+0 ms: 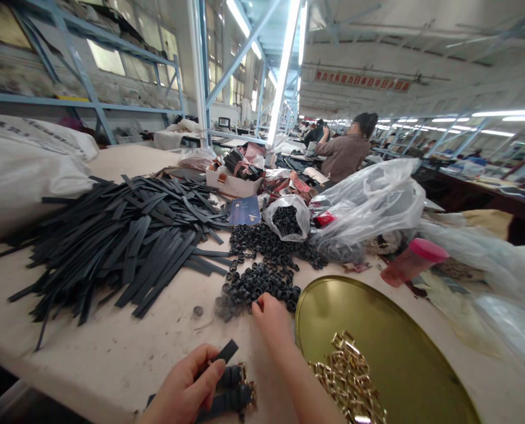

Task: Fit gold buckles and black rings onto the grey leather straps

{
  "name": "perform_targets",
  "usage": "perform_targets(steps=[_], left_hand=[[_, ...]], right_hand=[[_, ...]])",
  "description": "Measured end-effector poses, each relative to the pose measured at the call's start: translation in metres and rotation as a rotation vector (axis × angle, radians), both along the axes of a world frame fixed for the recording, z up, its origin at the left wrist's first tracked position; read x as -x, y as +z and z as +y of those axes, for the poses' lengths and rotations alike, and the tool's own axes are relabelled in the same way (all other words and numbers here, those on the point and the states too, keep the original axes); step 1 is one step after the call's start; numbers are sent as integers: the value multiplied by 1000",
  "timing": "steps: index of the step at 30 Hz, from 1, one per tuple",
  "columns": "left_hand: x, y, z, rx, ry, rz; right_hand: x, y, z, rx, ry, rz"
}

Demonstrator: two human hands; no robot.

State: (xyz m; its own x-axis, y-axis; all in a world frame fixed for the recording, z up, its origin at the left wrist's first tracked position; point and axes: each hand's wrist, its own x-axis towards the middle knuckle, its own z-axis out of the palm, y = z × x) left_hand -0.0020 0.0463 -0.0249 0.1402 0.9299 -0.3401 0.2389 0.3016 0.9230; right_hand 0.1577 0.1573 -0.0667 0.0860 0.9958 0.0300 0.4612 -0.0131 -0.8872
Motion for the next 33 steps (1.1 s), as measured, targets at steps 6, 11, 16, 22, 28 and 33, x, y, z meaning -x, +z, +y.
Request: perform_targets(steps=[6, 11, 16, 22, 28, 33], left_hand=[[-6, 2, 6, 0, 76, -76], [-19, 8, 1, 26, 70, -215], [-20, 8, -17, -89, 124, -115], [-25, 7, -40, -178, 138, -16], [-24, 12, -55, -162, 52, 57], [-22, 26, -61, -209, -1, 86]], right_hand=[[-10, 19, -36, 89, 59, 248], [8, 46, -92, 150, 104, 575], [15, 51, -124, 171, 112, 685], [20, 41, -141, 214, 3, 951], [26, 42, -159, 70, 22, 825], [18, 44, -167, 60, 177, 714]])
